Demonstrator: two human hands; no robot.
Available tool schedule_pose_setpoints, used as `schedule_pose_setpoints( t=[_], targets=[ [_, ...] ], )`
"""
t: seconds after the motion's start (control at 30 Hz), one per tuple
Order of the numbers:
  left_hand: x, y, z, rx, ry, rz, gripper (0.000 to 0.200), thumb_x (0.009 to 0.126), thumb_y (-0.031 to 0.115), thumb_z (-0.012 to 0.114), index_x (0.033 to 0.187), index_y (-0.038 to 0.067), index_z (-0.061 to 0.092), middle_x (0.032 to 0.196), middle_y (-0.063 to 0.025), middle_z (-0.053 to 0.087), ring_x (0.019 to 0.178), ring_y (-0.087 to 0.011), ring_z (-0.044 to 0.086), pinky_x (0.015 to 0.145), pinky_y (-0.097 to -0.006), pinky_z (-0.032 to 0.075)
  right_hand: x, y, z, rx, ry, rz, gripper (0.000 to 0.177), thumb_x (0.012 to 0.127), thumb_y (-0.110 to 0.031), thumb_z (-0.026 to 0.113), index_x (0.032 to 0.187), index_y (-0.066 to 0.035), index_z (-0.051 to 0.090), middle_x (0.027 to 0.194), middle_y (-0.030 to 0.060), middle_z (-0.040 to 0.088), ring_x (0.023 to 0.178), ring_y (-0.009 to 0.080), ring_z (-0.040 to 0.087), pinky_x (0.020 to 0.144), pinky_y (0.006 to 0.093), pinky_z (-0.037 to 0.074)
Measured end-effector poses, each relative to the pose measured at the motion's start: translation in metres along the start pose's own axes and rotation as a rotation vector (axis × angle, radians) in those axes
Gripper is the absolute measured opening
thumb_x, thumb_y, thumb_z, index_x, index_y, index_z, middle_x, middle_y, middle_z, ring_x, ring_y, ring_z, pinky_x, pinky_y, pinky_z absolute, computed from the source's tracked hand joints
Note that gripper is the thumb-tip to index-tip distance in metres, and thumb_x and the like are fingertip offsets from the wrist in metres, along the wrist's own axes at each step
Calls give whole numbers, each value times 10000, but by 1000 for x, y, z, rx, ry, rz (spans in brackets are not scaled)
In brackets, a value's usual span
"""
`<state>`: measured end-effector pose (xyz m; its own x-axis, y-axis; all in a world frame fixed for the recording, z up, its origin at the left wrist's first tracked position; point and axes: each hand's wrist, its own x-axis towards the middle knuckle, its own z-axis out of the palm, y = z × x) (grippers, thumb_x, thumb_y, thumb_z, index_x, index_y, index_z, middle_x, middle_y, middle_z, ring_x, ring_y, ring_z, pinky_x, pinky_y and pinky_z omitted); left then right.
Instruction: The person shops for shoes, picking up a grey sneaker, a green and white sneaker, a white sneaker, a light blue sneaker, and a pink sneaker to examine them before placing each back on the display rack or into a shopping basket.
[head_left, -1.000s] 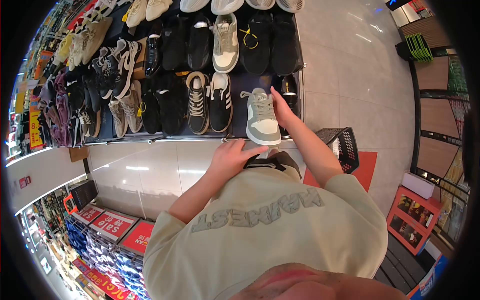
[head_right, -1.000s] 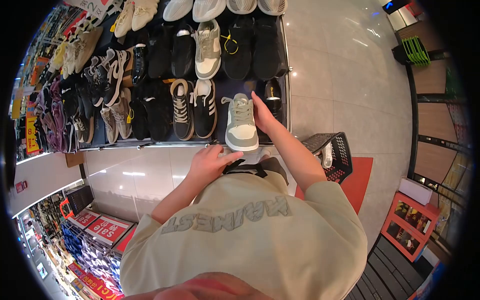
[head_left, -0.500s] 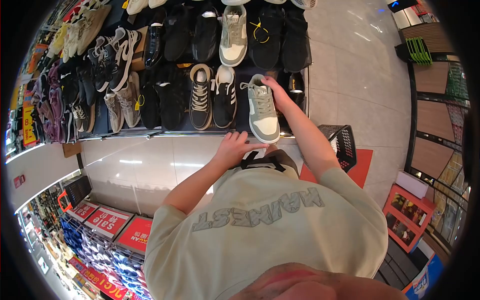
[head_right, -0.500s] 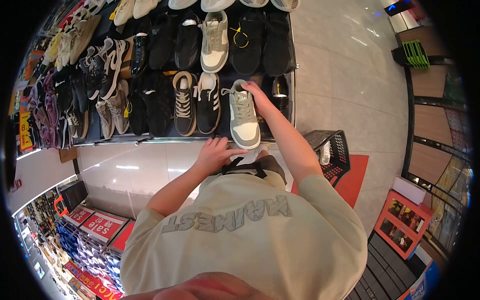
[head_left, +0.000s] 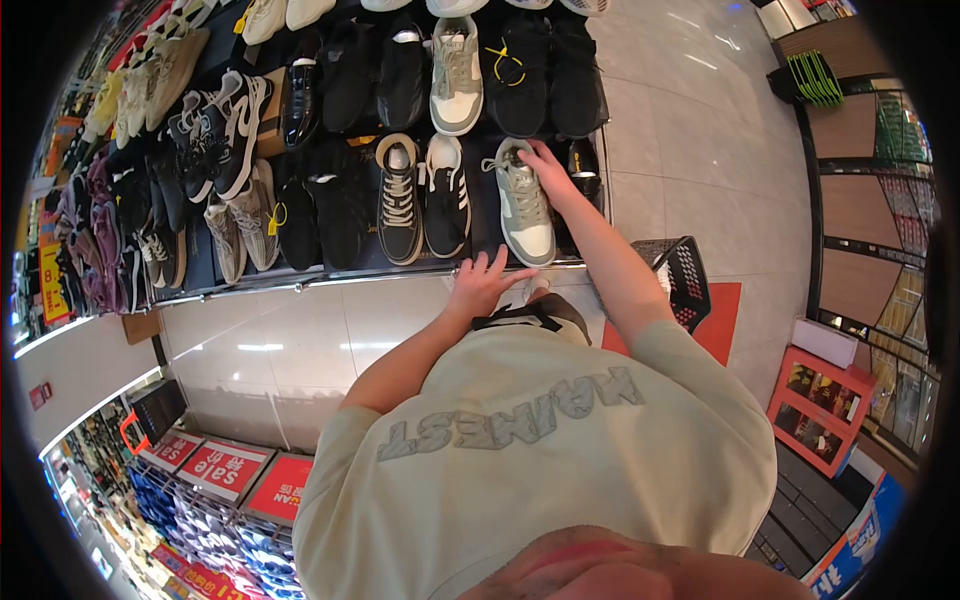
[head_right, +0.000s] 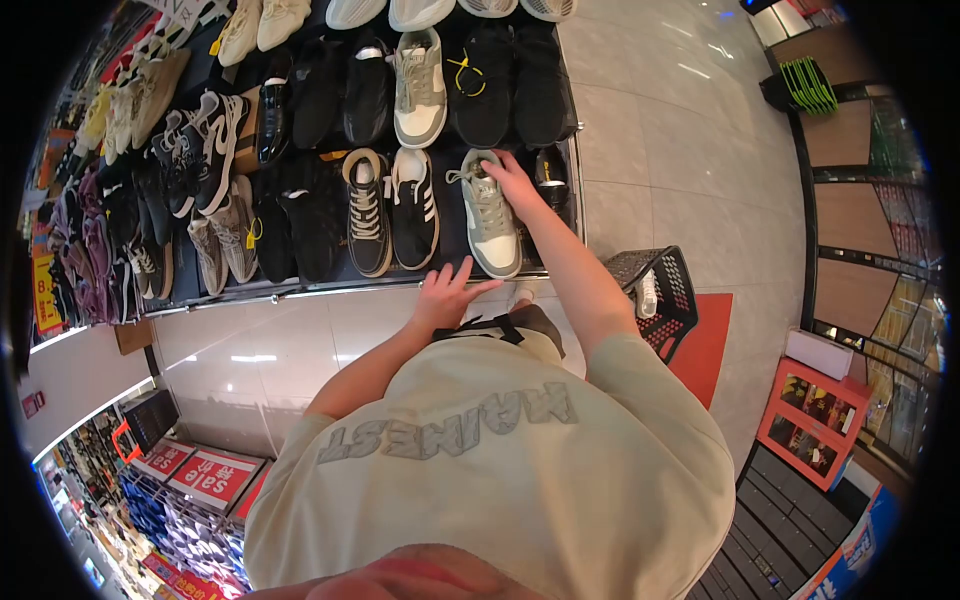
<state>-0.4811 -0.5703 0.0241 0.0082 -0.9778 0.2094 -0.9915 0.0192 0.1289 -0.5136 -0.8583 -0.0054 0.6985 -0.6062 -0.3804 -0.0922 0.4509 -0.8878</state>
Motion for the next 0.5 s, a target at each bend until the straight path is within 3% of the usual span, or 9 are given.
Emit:
schedule_pose_setpoints(
  t=[0.03, 0.1, 0.13, 0.2, 0.3, 0.37, 0.4, 0.43, 0.5],
  targets=[
    [-4, -2, 12, 2, 4, 14, 749, 862, 164, 659, 1489, 549, 518, 1342, -151, 610, 935, -286, 596, 748, -374, 455, -4, -2, 4, -105, 32, -63, 606, 981, -297, 713, 1471, -16, 496, 1338, 123, 635, 1227, 221, 610, 1068, 361, 466],
    [-13, -6, 34, 64, 2, 1, 682, 841, 187, 685, 1446, 486, 590, 1479, -164, 541, 1124, -353, 608, 813, -413, 474, -15, 2, 6, -230, 116, -96, 611, 981, -305, 725, 1459, 6, 506, 1364, 152, 635, 1253, 242, 613, 1077, 370, 468],
    [-16, -9, 35, -44, -91, -25, 637, 820, 164, 700, 1408, 402, 642, 1545, -159, 490, 1276, -371, 572, 928, -469, 492, -17, 13, 1, -332, 158, -205, 612, 978, -297, 727, 1458, 11, 507, 1360, 173, 638, 1256, 260, 620, 1077, 375, 472],
    [-21, -20, 34, -169, -177, -24, 637, 820, 156, 696, 1412, 381, 641, 1547, -159, 486, 1290, -355, 571, 976, -477, 489, -24, 36, -10, -516, 221, -306, 634, 968, -273, 727, 1476, 23, 491, 1352, 233, 641, 1277, 320, 627, 1071, 406, 490],
    [-21, -31, 30, -414, -281, -57, 618, 835, 124, 693, 1433, 264, 625, 1541, -189, 474, 1330, -342, 558, 1098, -483, 470, -84, 26, -2, -643, 333, -397, 523, 947, -229, 736, 1380, 12, 569, 1237, 208, 674, 1193, 329, 658, 1022, 405, 518],
    [-19, -35, 39, -764, -77, -287, 582, 860, 117, 701, 1433, 174, 612, 1531, -217, 467, 1333, -389, 545, 1094, -467, 477, -112, 19, -14, -662, 345, -402, 441, 935, -210, 744, 1291, 6, 599, 1169, 188, 668, 1126, 320, 664, 982, 402, 530],
    [-8, -32, 24, -718, -36, -305, 603, 875, 128, 723, 1455, 85, 562, 1526, -241, 461, 1342, -426, 529, 1103, -462, 475, -124, 16, -22, -686, 344, -401, 359, 923, -192, 752, 1201, -1, 629, 1102, 167, 662, 1059, 311, 670, 941, 399, 542],
    [2, -30, 17, -718, -39, -295, 603, 875, 128, 723, 1455, 85, 562, 1526, -241, 461, 1342, -426, 529, 1103, -462, 475, -133, 14, -28, -678, 438, -448, 266, 890, -154, 772, 1053, -9, 621, 1005, 140, 621, 951, 288, 650, 879, 392, 544],
    [21, -27, 8, -674, 13, -417, 660, 888, 147, 729, 1498, 49, 495, 1522, -251, 461, 1355, -434, 517, 1108, -461, 472, -146, 7, -48, -778, 577, -421, 281, 871, -146, 780, 1045, -10, 607, 1025, 142, 613, 970, 293, 638, 888, 397, 536]
  ],
)
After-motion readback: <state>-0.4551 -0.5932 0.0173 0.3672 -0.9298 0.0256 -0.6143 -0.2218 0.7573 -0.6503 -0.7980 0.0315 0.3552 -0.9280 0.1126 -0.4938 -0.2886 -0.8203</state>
